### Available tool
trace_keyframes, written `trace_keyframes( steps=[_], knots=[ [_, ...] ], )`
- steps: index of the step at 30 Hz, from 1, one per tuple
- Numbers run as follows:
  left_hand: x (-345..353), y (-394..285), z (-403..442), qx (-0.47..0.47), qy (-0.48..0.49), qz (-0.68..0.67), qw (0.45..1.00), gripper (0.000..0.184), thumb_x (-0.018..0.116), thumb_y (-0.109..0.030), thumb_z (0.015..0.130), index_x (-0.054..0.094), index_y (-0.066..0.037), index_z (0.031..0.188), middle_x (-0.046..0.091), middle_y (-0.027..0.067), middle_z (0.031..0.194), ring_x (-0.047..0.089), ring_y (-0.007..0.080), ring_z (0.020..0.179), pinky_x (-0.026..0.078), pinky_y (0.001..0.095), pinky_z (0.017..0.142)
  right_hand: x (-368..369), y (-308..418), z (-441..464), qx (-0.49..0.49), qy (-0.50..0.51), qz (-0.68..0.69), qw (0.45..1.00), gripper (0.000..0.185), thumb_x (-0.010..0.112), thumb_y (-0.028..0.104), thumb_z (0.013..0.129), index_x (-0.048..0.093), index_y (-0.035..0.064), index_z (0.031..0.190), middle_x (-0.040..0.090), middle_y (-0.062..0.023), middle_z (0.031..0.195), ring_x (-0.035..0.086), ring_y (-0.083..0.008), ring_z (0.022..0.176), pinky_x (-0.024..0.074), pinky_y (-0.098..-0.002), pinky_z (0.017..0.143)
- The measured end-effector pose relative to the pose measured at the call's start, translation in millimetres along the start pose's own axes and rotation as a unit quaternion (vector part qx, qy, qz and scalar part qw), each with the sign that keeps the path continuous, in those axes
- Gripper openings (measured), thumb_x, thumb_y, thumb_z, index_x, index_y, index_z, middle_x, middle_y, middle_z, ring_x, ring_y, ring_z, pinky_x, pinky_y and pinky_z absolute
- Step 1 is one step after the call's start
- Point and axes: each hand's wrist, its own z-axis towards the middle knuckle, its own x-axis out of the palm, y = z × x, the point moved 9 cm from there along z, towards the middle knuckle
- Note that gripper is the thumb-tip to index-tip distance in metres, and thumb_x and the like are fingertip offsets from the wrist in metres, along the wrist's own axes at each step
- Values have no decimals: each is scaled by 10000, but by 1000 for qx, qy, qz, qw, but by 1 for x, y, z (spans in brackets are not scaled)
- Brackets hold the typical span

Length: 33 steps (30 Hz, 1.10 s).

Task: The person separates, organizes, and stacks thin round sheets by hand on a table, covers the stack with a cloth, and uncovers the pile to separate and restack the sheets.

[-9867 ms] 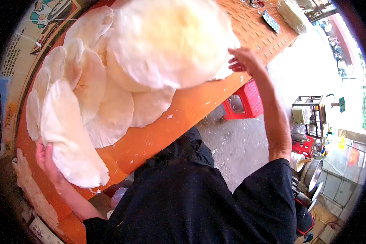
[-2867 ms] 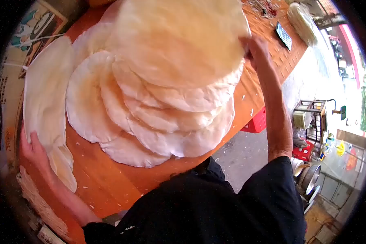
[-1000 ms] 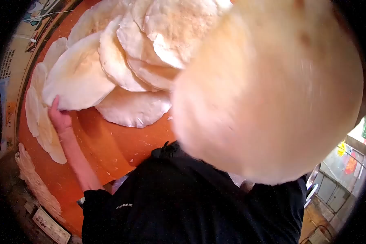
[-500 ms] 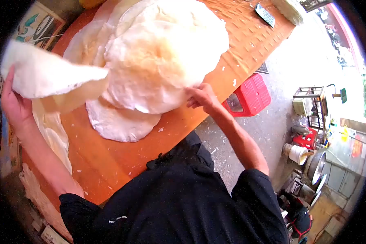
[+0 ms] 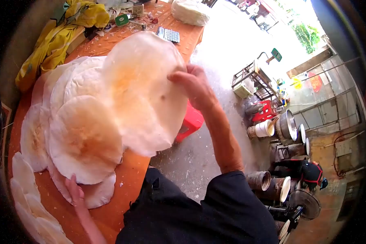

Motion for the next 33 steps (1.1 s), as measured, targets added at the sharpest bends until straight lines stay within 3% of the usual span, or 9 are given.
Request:
trace_keyframes(
  steps=[7,9,10,12,13,16,23,29,33],
  knots=[
    [-5,-47,-46,-28,-129,155,979,325,593,-165,876,533,-4,1152,583,91,1087,573,185,929,496,315,747,122,91,38,-183,150,-108,966,271,639,180,782,648,-68,892,666,-140,787,664,-209,648,549,-338,573],
    [-83,-34,-42,109,-209,273,933,365,617,-115,850,516,32,1169,563,132,1085,558,224,934,482,330,803,141,134,22,-513,145,-167,829,262,651,162,790,625,-77,895,644,-145,781,658,-264,589,582,-358,580],
    [-109,-26,-43,103,-217,317,918,388,622,-113,855,509,37,1194,561,152,1114,555,238,970,476,343,832,142,121,50,-228,148,133,953,218,638,109,806,608,-68,930,617,-146,800,671,-300,667,603,-391,619],
    [-131,-13,-51,88,-212,387,893,445,637,-118,856,491,40,1245,549,185,1190,542,272,1060,465,375,883,118,132,51,-537,46,-62,840,159,675,113,775,663,27,908,635,-51,839,613,-173,747,511,-342,634],
    [-127,-18,-55,79,-203,416,883,479,647,-125,852,482,38,1271,539,196,1238,532,292,1115,461,394,906,126,92,68,-258,133,148,945,144,619,149,840,663,34,916,638,-68,894,632,-179,817,544,-344,685],
    [-58,-97,-88,-9,-254,591,765,583,632,-345,834,486,-71,1327,528,169,1311,495,369,1195,413,457,987,113,-9,91,-158,88,24,983,296,607,208,860,612,-69,965,637,-123,946,666,-263,797,585,-361,598],
    [-96,-59,-53,67,-240,307,919,547,688,-124,807,479,106,1257,593,189,1217,590,273,1084,453,356,924,75,-250,31,284,126,-120,943,373,627,333,889,596,4,1061,652,-107,785,651,-163,595,516,-243,532],
    [-88,-66,-74,-85,-163,-76,980,426,658,-47,820,550,47,1221,613,120,1151,598,216,1013,462,336,922,40,-279,31,291,77,-42,953,338,665,354,869,609,27,932,626,-80,751,631,-157,594,507,-251,541],
    [-54,-166,-93,52,-25,44,997,291,615,-40,859,589,37,1138,656,74,1052,605,141,938,460,277,876,70,-159,24,-168,-34,-386,907,426,706,395,812,633,37,1030,669,-145,894,659,-235,806,516,-330,691]
  ],
)
